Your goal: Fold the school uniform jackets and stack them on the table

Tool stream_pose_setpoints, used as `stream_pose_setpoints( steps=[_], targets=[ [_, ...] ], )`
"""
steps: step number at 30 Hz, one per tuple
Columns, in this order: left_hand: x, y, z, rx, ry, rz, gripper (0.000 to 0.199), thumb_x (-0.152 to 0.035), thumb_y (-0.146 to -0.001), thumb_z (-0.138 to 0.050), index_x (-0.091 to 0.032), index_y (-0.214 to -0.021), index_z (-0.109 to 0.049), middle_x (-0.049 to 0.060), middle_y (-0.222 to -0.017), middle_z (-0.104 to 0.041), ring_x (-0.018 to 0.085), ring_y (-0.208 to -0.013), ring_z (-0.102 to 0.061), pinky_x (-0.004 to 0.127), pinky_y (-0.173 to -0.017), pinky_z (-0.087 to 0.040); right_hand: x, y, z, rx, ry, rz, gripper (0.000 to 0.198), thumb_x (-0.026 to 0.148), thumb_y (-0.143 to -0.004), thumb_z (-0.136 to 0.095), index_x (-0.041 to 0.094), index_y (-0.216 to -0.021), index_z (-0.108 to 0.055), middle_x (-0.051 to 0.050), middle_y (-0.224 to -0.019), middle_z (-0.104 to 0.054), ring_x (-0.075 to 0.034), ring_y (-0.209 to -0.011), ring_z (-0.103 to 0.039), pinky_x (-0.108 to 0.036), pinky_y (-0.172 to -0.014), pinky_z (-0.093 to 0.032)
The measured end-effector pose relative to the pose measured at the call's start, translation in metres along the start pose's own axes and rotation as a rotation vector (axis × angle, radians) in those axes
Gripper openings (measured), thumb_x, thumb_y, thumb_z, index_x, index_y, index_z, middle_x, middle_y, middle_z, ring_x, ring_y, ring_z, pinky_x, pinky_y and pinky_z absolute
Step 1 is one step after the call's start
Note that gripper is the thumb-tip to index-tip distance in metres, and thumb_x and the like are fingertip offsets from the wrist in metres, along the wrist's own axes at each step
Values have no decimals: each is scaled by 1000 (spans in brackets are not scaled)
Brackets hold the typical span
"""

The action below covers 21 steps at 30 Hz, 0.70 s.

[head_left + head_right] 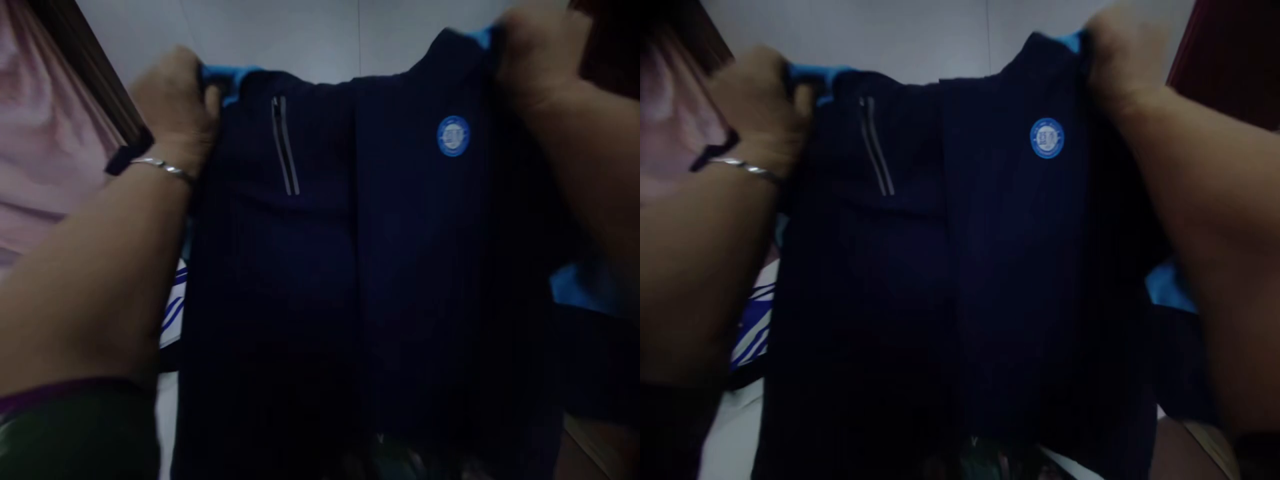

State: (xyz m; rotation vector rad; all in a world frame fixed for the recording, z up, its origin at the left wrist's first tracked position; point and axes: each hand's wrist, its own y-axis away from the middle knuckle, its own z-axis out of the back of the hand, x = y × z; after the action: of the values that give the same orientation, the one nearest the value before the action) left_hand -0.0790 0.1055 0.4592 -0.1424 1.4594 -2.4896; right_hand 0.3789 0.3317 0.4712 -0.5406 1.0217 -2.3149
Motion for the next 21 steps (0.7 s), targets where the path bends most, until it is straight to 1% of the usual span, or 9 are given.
stream_pose_setpoints(
  steps=[3, 5, 7, 9, 11, 12, 15, 18, 21],
  targets=[
    [-35, 7, -96, 158, 6, 138, 64, -44, -94, -42, 15, -120, -39, 16, -133, -49, 27, -131, -37, 47, -109, -26, 38, 1, -92, -50, 157, -51, 50, 36, -83, -18, 6, -52, -41, -33, -129, -47, -43, -128, -32, -49, -93, -29],
    [-51, 32, -159, 250, 68, 129, 62, -35, -93, -49, 12, -131, -33, 21, -143, -40, 27, -135, -32, 45, -111, -22, 63, 20, -152, 2, 65, -76, 51, 41, -83, -27, 2, -58, -47, -35, -136, -41, -41, -134, -25, -49, -103, -20],
    [-59, 79, -204, 380, 173, -14, 56, -25, -90, -55, 1, -136, -37, 19, -146, -40, 25, -136, -34, 40, -114, -21, 83, 62, -198, 168, -97, 86, 47, 37, -88, -37, -4, -77, -58, -28, -143, -39, -31, -137, -29, -45, -109, -17],
    [-57, 146, -226, 548, 269, -221, 47, -26, -88, -57, -7, -131, -49, 17, -142, -47, 26, -134, -39, 41, -114, -25, 91, 128, -230, 340, -160, 219, 28, 30, -85, -55, 4, -87, -65, -15, -132, -58, -19, -123, -52, -35, -108, -31],
    [-46, 223, -227, 704, 319, -304, 41, -30, -87, -58, -14, -125, -56, 14, -141, -49, 27, -133, -41, 45, -113, -28, 88, 207, -249, 507, -214, 311, 18, 24, -80, -67, 13, -94, -70, -8, -121, -67, -17, -112, -61, -37, -105, -39],
    [-39, 260, -222, 776, 325, -283, 40, -31, -86, -59, -16, -123, -58, 14, -141, -49, 28, -133, -41, 46, -112, -30, 82, 247, -254, 613, -256, 311, 22, 23, -82, -65, 17, -103, -70, -8, -123, -66, -22, -119, -57, -48, -108, -34],
    [-10, 352, -194, 953, 326, -148, 41, -33, -83, -61, -18, -121, -60, 13, -142, -48, 29, -134, -40, 47, -112, -31, 55, 347, -257, 813, -307, 183, 29, 27, -87, -57, 21, -113, -68, -11, -131, -60, -29, -129, -48, -60, -109, -29],
    [14, 404, -160, 962, 293, 16, 42, -36, -84, -57, -17, -121, -60, 13, -142, -49, 29, -134, -41, 45, -111, -33, 31, 408, -244, 801, -309, 61, 34, 34, -89, -50, 24, -116, -67, -9, -134, -58, -30, -132, -45, -59, -110, -28],
    [28, 427, -131, 916, 225, 198, 47, -39, -85, -52, -12, -123, -58, 16, -140, -49, 29, -131, -44, 41, -111, -34, 15, 443, -222, 695, -312, -79, 38, 42, -88, -47, 25, -115, -67, -8, -133, -58, -30, -132, -45, -56, -111, -31]
  ],
)
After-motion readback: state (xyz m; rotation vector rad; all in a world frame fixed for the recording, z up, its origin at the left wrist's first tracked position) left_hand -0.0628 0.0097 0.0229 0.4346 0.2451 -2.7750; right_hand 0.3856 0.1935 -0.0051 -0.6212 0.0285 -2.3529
